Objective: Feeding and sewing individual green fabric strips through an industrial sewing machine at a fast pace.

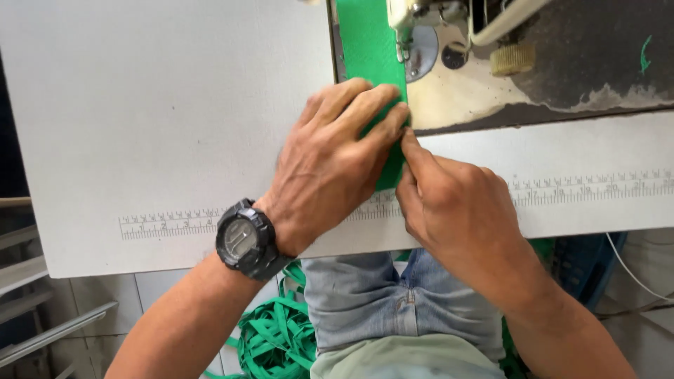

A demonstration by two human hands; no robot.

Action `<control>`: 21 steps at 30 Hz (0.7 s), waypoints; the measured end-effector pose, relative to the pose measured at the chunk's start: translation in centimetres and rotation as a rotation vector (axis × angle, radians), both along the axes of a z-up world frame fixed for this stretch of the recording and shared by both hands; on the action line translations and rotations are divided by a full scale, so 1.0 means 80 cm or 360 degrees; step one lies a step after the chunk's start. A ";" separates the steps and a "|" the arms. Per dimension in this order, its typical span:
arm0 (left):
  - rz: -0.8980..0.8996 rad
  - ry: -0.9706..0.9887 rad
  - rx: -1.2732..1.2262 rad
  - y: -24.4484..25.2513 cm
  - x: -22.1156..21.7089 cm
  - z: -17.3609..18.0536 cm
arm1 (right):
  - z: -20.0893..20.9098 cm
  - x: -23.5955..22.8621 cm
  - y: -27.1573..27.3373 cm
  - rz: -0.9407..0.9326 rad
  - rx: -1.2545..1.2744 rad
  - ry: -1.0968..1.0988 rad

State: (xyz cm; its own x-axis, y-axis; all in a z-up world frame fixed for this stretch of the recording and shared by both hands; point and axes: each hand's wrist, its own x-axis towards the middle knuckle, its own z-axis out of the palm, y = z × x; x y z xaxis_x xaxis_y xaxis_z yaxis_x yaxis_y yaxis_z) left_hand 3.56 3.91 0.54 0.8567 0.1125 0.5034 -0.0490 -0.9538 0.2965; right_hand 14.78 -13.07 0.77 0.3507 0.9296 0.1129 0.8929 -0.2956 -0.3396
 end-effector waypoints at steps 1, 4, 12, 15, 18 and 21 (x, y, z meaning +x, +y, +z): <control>-0.0004 0.0003 -0.0010 -0.008 -0.006 -0.005 | -0.004 -0.002 -0.004 -0.0004 -0.0010 0.0003; 0.0032 0.0063 -0.0056 -0.019 -0.015 -0.014 | -0.013 -0.005 -0.013 -0.0026 0.0219 -0.0220; -0.0037 0.0054 -0.0004 -0.015 -0.019 -0.016 | -0.029 -0.006 -0.025 -0.0031 0.0236 -0.0455; -0.0019 0.0137 0.0127 -0.014 -0.022 -0.017 | -0.029 -0.006 -0.027 -0.0006 0.0230 -0.0513; -0.0060 0.0156 0.0119 -0.012 -0.021 -0.010 | -0.007 -0.010 -0.027 0.0036 0.0210 -0.0511; -0.0069 0.0159 0.0125 -0.011 -0.023 -0.010 | 0.012 0.003 -0.030 0.0230 0.0251 -0.0114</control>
